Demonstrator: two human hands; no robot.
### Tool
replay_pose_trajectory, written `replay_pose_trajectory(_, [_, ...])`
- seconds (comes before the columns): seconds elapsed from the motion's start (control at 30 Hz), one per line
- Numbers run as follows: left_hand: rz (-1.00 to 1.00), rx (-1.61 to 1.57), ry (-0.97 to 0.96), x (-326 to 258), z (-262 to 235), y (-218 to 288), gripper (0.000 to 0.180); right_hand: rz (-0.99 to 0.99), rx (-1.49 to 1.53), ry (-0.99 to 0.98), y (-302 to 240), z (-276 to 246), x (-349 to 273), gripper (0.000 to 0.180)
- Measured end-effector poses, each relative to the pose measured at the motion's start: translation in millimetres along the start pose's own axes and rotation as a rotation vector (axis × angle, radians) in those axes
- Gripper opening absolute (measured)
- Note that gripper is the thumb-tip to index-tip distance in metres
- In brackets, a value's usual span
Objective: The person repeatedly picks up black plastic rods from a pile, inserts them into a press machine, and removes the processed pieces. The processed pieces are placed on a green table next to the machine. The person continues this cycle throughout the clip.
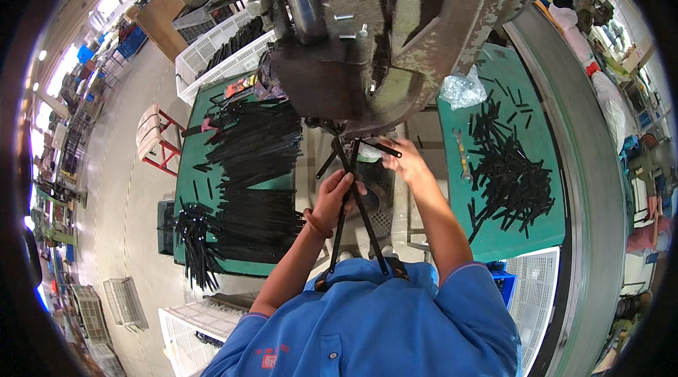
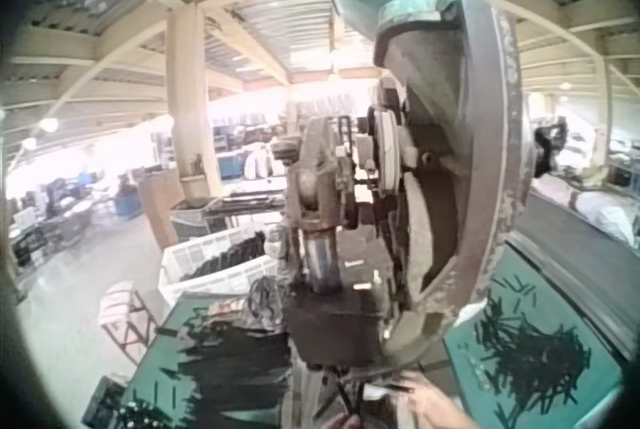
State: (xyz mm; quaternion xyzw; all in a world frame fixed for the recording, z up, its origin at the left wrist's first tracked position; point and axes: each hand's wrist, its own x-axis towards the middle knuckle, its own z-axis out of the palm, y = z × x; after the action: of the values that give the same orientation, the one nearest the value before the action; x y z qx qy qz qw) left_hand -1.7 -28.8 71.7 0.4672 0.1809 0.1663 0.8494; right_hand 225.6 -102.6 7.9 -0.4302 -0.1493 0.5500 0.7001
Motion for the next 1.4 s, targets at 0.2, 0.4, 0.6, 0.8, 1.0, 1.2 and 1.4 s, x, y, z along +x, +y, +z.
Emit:
replay_pose_trajectory(0.2, [-0.026,0.016,0.049,15,-1,-8,0.020,-0.288,-0.447,-0.022,58,50,-101,0.013])
replay_pose_trajectory(0.4, [-0.045,0.015,0.038,15,-2,-13,0.021,-0.343,-0.593,0.202,69,112,-136,0.014])
replay_pose_trajectory(0.6, [-0.024,-0.009,-0.001,12,-2,-8,0.024,-0.326,-0.719,0.299,62,127,-140,0.018])
replay_pose_trajectory(0.8, [-0.094,-0.020,0.010,17,-16,-26,0.026,-0.201,-0.658,0.340,73,124,-136,0.020])
replay_pose_trajectory(1.0, [-0.126,-0.019,-0.001,12,-22,-19,0.021,-0.278,-0.601,0.347,85,132,-131,0.019])
replay_pose_trajectory(1.2, [-0.139,-0.015,0.008,11,-18,-19,0.017,-0.409,-0.624,0.299,83,130,-132,0.019])
replay_pose_trajectory(1.4, [-0.138,-0.012,0.051,14,-15,-16,0.017,-0.331,-0.575,0.300,75,133,-134,0.019])
